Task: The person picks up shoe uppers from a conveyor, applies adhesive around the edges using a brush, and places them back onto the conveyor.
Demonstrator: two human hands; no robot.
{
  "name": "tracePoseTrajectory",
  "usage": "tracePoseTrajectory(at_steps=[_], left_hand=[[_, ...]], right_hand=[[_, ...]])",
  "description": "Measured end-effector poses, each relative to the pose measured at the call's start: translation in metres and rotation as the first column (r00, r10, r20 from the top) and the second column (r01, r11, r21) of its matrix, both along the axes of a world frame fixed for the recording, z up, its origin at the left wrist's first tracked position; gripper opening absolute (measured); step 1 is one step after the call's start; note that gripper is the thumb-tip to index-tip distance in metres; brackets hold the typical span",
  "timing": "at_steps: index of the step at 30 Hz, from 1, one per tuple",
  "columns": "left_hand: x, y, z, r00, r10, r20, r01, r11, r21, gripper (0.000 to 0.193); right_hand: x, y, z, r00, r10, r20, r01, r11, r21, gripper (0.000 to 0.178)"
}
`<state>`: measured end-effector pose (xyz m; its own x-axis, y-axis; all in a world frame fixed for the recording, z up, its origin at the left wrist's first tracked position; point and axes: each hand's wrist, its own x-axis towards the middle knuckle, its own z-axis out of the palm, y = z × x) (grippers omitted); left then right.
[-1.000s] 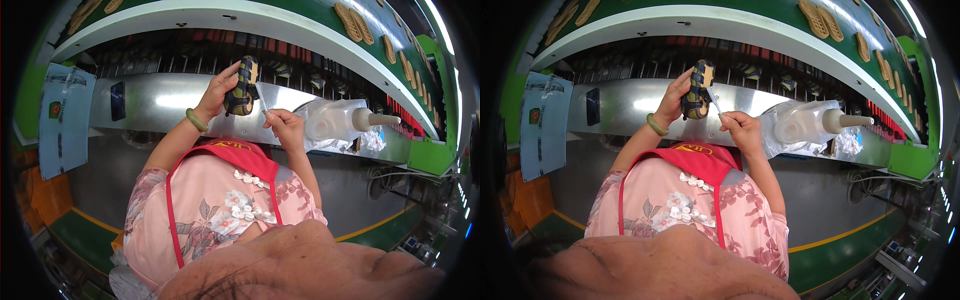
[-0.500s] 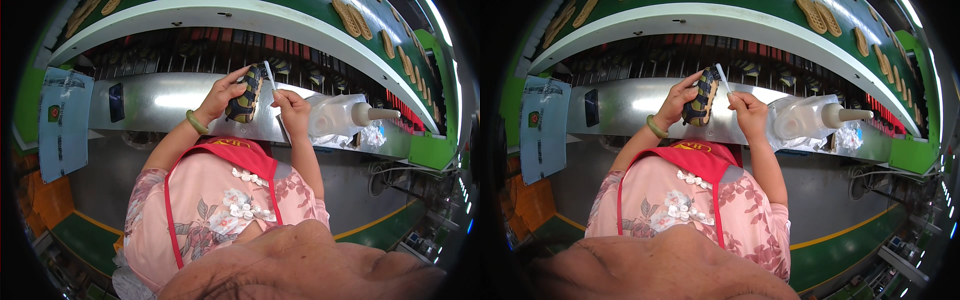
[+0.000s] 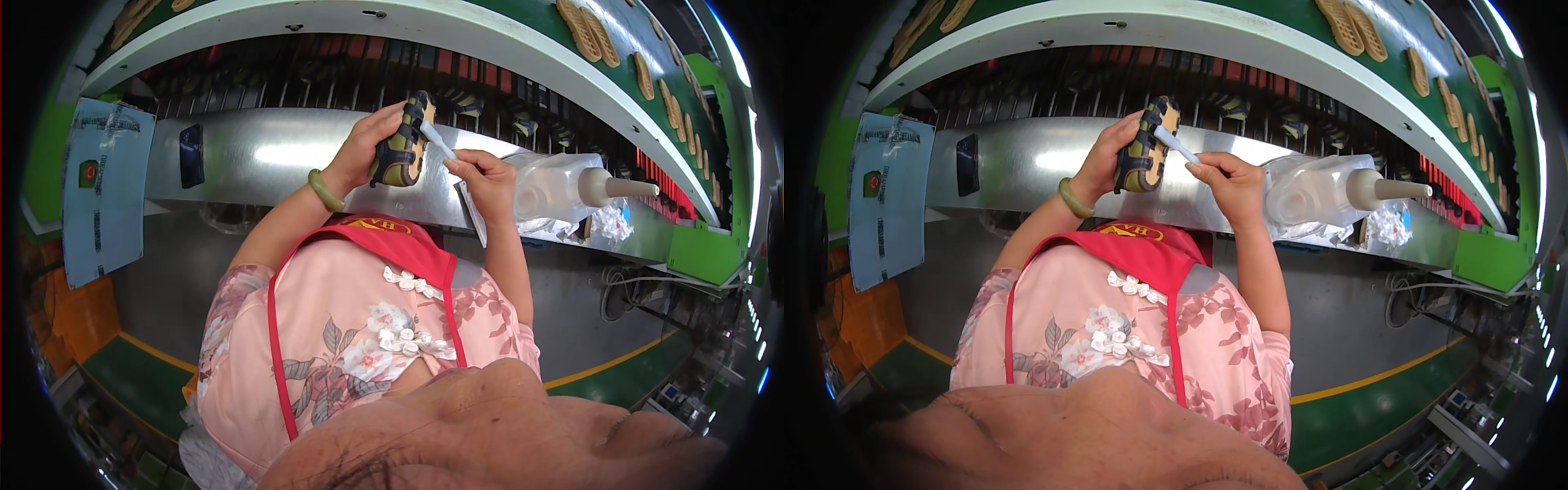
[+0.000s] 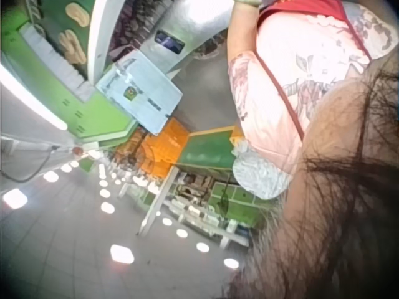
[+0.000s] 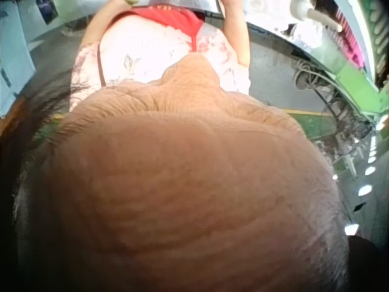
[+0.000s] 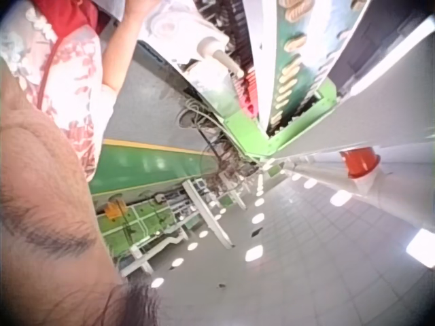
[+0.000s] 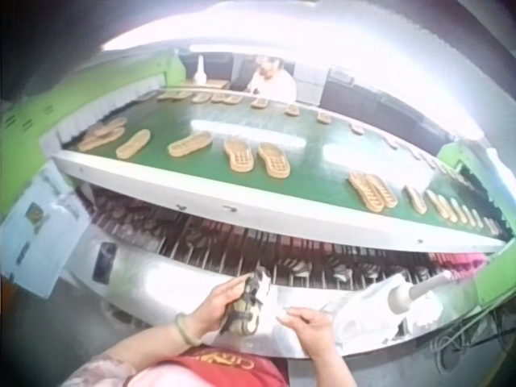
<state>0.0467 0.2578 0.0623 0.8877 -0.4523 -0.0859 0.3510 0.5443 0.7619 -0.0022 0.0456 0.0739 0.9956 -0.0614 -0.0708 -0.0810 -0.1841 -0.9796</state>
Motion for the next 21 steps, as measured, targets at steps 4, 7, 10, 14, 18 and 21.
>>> tracePoseTrajectory(at_steps=[4, 7, 10, 14, 18, 21], left_hand=[[0.004, 0.0, 0.0, 0.997, 0.032, -0.073, -0.033, 0.999, -0.014, 0.045], [0.008, 0.004, -0.005, 0.987, -0.009, -0.162, 0.0, 0.999, -0.053, 0.043], [0.01, 0.003, -0.007, 0.962, 0.029, -0.271, -0.054, 0.995, -0.088, 0.036], [0.012, 0.004, -0.007, 0.949, -0.029, -0.313, -0.015, 0.991, -0.136, 0.038], [0.012, 0.002, -0.007, 0.928, -0.064, -0.367, 0.001, 0.986, -0.168, 0.041], [0.014, 0.004, -0.017, 0.912, -0.086, -0.402, 0.033, 0.99, -0.138, 0.043]], right_hand=[[-0.003, 0.003, 0.0, 0.999, 0.01, -0.035, -0.01, 1.0, 0.012, 0.016], [-0.006, 0.006, 0.0, 0.998, 0.035, -0.06, -0.038, 0.998, -0.046, 0.015], [-0.009, 0.008, 0.0, 0.997, 0.043, -0.06, -0.045, 0.999, -0.027, 0.015], [-0.01, 0.009, 0.0, 0.998, 0.054, -0.045, -0.054, 0.999, 0.0, 0.016], [-0.008, 0.008, -0.003, 0.997, 0.077, -0.032, -0.077, 0.997, -0.005, 0.016], [-0.003, 0.006, 0.001, 0.993, 0.109, -0.039, -0.11, 0.993, -0.042, 0.016]])
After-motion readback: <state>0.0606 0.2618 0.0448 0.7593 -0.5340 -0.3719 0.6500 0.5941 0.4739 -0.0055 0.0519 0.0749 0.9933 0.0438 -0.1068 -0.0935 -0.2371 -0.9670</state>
